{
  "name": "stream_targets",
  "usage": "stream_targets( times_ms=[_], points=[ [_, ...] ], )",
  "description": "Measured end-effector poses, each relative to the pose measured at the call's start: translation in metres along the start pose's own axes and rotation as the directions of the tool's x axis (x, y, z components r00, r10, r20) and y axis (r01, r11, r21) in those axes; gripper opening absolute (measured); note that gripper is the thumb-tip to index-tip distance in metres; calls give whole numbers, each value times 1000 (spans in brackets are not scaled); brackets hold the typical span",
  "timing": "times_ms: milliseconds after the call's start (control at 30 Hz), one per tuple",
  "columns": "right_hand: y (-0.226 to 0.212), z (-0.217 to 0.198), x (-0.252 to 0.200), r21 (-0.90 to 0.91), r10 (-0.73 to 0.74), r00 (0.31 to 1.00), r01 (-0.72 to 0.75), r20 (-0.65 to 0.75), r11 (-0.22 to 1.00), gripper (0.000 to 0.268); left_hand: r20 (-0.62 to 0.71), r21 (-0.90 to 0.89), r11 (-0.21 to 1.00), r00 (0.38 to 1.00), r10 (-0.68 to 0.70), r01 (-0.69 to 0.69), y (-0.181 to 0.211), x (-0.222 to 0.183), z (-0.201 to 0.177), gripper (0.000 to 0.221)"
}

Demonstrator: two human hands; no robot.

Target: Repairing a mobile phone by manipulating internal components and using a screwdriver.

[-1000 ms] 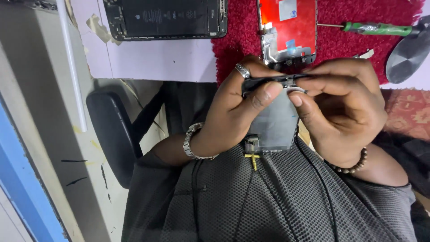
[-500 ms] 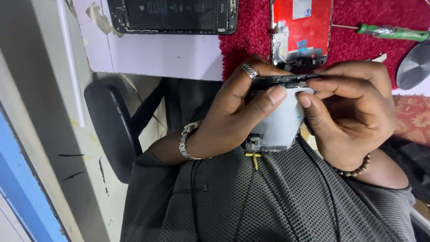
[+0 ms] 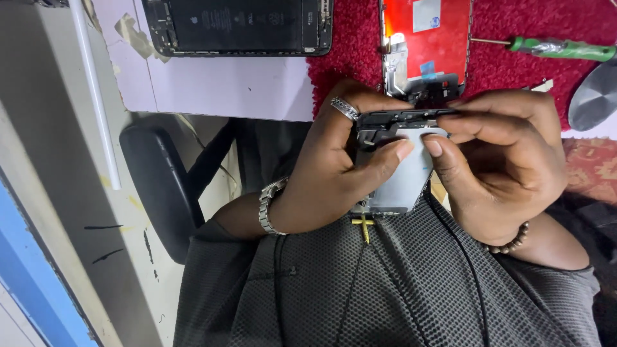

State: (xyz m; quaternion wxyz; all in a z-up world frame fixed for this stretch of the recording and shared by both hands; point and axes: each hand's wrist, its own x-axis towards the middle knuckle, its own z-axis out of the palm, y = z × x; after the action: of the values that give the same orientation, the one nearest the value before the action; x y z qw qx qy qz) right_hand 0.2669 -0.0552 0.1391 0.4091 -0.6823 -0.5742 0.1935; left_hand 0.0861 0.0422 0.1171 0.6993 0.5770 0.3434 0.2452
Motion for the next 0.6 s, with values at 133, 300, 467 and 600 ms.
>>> stream_targets(
  times_ms=[133,300,467,600],
  points=[
    [3,0,-1,20,0,1000,0,-2,1000,18,-56,106,994,998,12,-6,-3,2,3,32],
    [5,4,-1,26,-15,999,16,-30,1000,17,-37,65,998,999,-3,6,2,3,3,31],
    [6,6,0,41,-33,999,34,-40,999,17,-48,71,997,999,-12,15,3,3,2,36],
    [8,5,-2,44,-35,999,36,-29,998,19,-44,65,996,997,61,-58,3,5,1,23]
  ],
)
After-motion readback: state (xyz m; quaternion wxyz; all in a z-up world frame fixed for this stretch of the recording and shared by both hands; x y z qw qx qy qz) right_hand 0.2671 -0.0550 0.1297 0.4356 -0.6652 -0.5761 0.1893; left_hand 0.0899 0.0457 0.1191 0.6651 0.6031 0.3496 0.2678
